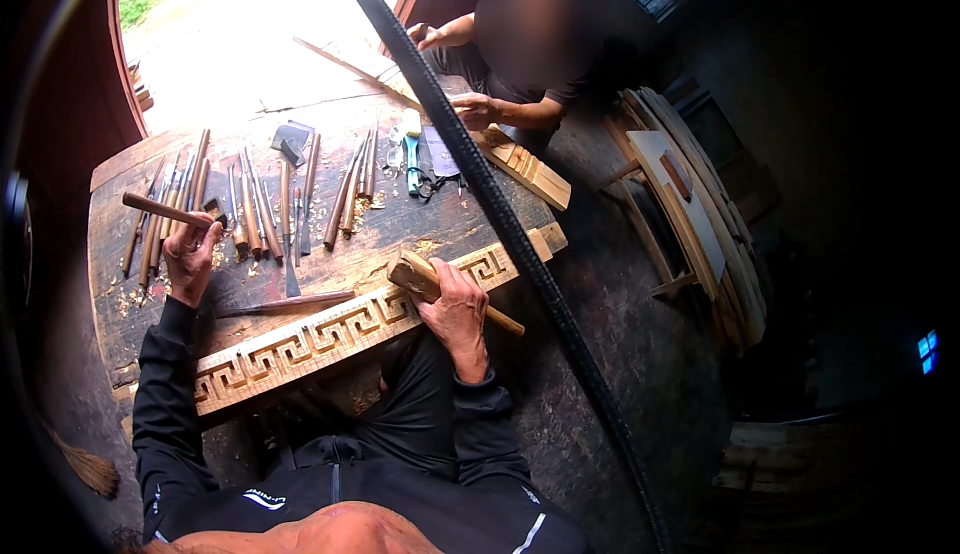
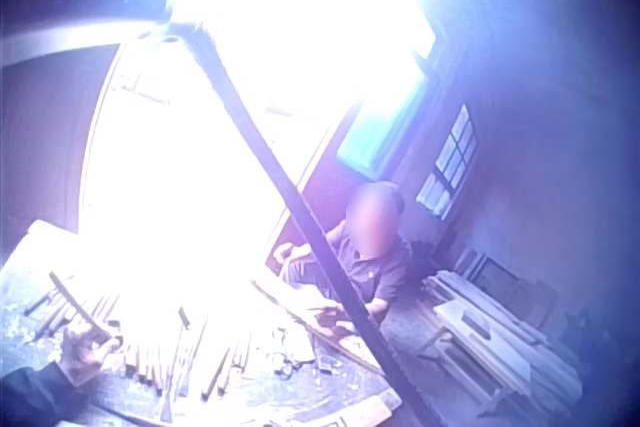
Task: The person carves a decorative pattern into a wood plank by placing a chisel against the wood and striking the end of the tool with a wooden mallet.
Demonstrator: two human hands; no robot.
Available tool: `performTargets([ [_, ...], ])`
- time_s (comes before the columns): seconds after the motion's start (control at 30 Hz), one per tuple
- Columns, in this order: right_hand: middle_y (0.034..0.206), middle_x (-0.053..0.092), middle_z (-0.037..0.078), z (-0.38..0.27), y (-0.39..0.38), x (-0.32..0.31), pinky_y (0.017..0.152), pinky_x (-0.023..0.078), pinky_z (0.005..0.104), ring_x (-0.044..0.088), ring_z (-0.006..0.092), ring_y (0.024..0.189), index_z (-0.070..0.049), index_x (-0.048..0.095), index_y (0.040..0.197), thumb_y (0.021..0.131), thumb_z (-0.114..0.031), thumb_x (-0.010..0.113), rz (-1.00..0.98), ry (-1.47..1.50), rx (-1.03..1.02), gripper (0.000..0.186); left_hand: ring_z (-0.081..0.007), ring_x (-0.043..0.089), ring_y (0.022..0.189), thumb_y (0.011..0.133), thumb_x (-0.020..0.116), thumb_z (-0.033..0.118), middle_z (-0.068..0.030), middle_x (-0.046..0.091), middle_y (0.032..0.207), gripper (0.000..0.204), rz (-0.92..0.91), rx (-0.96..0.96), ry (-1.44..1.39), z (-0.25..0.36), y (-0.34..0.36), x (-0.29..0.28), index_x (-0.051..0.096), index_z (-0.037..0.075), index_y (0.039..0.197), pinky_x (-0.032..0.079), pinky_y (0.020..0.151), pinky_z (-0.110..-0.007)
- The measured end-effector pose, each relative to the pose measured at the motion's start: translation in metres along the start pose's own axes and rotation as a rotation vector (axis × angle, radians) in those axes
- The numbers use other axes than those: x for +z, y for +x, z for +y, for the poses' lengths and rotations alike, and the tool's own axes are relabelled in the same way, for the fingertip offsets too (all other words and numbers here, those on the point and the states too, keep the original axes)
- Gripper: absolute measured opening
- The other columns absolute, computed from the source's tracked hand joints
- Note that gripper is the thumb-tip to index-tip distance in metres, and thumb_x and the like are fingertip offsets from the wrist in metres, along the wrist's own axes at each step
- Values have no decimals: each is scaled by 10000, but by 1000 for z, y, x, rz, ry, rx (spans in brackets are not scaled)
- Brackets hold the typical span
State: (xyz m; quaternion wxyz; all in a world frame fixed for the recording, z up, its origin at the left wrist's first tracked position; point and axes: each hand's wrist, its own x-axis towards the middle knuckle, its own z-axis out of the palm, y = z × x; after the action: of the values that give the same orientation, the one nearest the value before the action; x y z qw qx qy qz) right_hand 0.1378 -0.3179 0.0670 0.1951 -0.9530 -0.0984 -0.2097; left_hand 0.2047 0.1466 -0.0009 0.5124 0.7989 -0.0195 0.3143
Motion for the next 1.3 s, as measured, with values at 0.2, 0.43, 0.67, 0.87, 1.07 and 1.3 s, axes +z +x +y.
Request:
performTargets([
  [0.2, 1157, 795, 151, -2, 1, -2, 907, 610, 491, 764, 401, 1044, -93, 731, 1324, 823, -309, 958, 4, 3, -5, 591, -110, 768, 787, 1007, 851, 32, -66, 794, 851, 112, -16, 8, -1, 2, 1, -2, 771, 12, 1082, 591, 727, -288],
  [0.43, 1162, 796, 152, -2, 1, -1, 909, 609, 491, 763, 400, 1045, -92, 730, 1327, 829, -313, 958, 0, 1, 0, 591, -116, 789, 809, 1012, 842, 25, -71, 800, 855, 110, -25, -1, -22, -7, 0, -2, 766, 11, 1090, 598, 733, -289],
  [0.67, 1168, 796, 159, 1, 0, 0, 911, 608, 489, 761, 399, 1050, -74, 721, 1339, 819, -311, 964, 1, -2, -6, 621, -119, 794, 813, 1016, 836, 22, -70, 800, 854, 104, -31, -44, -58, -10, -1, -1, 763, 10, 1089, 604, 738, -288],
  [0.87, 1179, 794, 160, 2, -1, 0, 915, 608, 485, 761, 394, 1056, -69, 715, 1351, 804, -299, 966, -10, -13, 0, 644, -119, 789, 808, 1024, 827, 16, -62, 792, 852, 94, -22, -48, -107, -8, -1, 1, 757, 4, 1087, 604, 735, -282],
  [1.07, 1180, 790, 159, 4, -1, 1, 919, 608, 481, 758, 392, 1055, -75, 712, 1352, 804, -282, 955, -10, -11, -8, 634, -109, 778, 805, 1032, 816, 11, -55, 791, 854, 87, -31, -58, -111, -7, -1, 1, 751, -6, 1087, 602, 729, -277],
  [1.3, 1172, 818, 141, 2, 0, -1, 910, 624, 464, 791, 378, 1055, -70, 744, 1311, 826, -343, 982, -4, -40, -8, 606, -96, 761, 798, 1040, 806, 10, -51, 786, 854, 74, -39, -42, -90, -1, 0, 0, 752, -6, 1088, 599, 729, -270],
])
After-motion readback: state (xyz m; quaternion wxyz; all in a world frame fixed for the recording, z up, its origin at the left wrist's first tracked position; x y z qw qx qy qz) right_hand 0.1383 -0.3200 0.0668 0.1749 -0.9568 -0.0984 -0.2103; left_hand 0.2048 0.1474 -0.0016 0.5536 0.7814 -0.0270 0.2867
